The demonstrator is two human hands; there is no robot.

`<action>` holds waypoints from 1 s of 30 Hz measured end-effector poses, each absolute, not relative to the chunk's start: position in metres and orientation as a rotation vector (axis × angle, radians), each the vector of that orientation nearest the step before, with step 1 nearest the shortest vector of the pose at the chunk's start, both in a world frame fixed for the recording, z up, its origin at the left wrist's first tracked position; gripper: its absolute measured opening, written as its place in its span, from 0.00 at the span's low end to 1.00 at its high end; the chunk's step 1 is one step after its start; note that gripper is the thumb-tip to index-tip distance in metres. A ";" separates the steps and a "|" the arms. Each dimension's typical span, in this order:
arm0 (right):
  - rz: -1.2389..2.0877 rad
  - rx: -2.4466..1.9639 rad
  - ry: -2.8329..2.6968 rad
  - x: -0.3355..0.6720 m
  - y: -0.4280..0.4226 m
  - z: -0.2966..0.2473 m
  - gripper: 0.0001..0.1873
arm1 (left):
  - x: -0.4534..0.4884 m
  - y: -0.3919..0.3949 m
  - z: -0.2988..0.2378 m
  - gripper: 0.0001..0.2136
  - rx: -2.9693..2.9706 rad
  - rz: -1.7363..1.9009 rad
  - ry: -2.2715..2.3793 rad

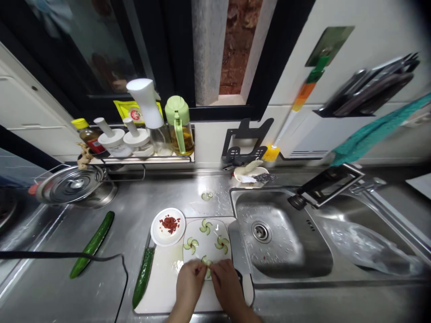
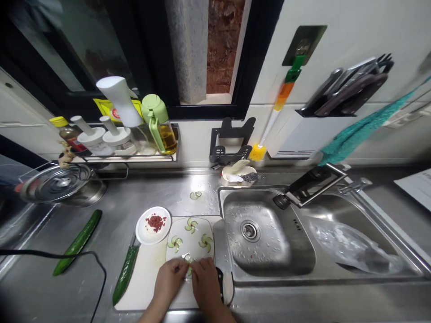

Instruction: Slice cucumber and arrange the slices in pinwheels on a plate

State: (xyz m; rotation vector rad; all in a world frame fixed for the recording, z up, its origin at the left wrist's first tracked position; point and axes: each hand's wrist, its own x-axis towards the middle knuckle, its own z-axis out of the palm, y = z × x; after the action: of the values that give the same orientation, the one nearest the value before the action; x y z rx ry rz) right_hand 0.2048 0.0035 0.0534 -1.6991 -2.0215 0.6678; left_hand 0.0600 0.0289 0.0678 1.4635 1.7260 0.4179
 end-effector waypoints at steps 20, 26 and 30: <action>0.649 -1.736 -2.080 0.202 0.003 0.053 0.16 | 0.062 0.029 0.065 0.11 1.512 0.361 1.778; 0.670 -1.750 -2.066 0.203 0.003 0.056 0.16 | 0.061 0.028 0.067 0.12 1.517 0.390 1.777; 0.669 -1.754 -2.068 0.204 0.003 0.060 0.17 | 0.059 0.026 0.067 0.12 1.497 0.430 1.761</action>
State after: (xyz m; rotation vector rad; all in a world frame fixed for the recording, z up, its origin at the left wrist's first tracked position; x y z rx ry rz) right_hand 0.2045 0.0033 0.0598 -1.7536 -2.0675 0.6692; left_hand 0.0587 0.0261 0.0666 1.4967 1.7606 0.4298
